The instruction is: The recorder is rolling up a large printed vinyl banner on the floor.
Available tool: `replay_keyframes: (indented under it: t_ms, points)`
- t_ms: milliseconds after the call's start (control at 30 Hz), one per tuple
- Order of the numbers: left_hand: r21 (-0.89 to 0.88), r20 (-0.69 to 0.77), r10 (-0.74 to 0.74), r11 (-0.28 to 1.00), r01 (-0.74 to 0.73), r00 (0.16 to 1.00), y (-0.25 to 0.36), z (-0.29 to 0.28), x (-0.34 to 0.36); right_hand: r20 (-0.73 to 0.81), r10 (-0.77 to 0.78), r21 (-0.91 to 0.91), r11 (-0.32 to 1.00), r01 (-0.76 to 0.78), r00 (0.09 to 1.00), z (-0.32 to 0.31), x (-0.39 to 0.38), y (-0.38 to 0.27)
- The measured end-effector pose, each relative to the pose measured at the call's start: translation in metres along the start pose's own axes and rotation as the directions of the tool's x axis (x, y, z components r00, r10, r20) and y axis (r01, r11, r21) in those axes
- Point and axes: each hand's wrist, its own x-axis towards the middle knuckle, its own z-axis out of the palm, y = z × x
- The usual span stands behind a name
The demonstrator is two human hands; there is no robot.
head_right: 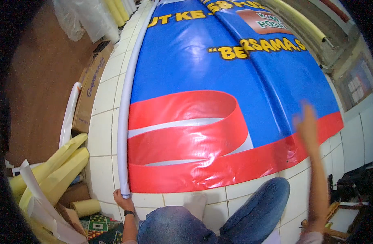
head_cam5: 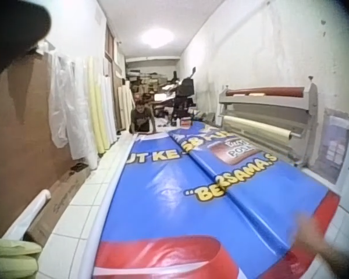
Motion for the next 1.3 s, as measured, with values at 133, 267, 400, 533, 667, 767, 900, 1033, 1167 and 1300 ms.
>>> replay_keyframes:
  t_ms: [133, 267, 400, 533, 667, 767, 900, 1033, 1167, 1300]
  points:
    - [-0.074, -0.016, 0.088, 0.993, -0.089, 0.996, -0.01, 0.024, -0.009, 0.498, -0.094, 0.557, 0.797, -0.235, 0.862, 0.113, -0.065, -0.206]
    - [-0.08, 0.046, 0.159, 0.985, -0.155, 0.986, 0.01, 0.023, 0.001, 0.654, -0.401, 0.681, 0.68, -0.271, 0.641, 0.149, -0.127, -0.398]
    - [-0.044, -0.042, 0.291, 0.955, -0.293, 0.956, 0.013, 0.01, -0.003, 0.66, -0.533, 0.743, 0.568, -0.355, 0.529, 0.141, -0.159, -0.532]
    - [-0.1, -0.015, 0.251, 0.963, -0.251, 0.968, 0.031, 0.01, -0.014, 0.67, -0.422, 0.723, 0.558, -0.408, 0.61, 0.169, -0.167, -0.56]
    - [-0.379, 0.063, -0.132, 0.914, 0.146, 0.989, 0.057, 0.004, -0.017, 0.643, -0.538, 0.763, 0.504, -0.405, 0.545, 0.193, -0.175, -0.556]
    - [-0.246, 0.043, -0.151, 0.957, 0.157, 0.988, 0.065, 0.008, -0.005, 0.682, -0.539, 0.728, 0.565, -0.387, 0.495, 0.197, -0.175, -0.558]
    - [-0.06, 0.069, 0.137, 0.989, -0.133, 0.988, 0.007, 0.005, 0.009, 0.667, -0.573, 0.744, 0.547, -0.385, 0.476, 0.188, -0.181, -0.566]
    - [-0.05, 0.071, 0.2, 0.979, -0.197, 0.977, 0.005, 0.006, 0.02, 0.729, -0.524, 0.685, 0.578, -0.444, 0.441, 0.185, -0.173, -0.56]
    - [0.061, 0.068, 0.201, 0.977, -0.205, 0.977, 0.01, 0.006, 0.011, 0.728, -0.506, 0.685, 0.546, -0.481, 0.463, 0.179, -0.174, -0.564]
    - [0.051, 0.091, 0.391, 0.917, -0.396, 0.916, 0.03, -0.006, -0.003, 0.713, -0.341, 0.682, 0.538, -0.495, 0.612, 0.177, -0.176, -0.565]
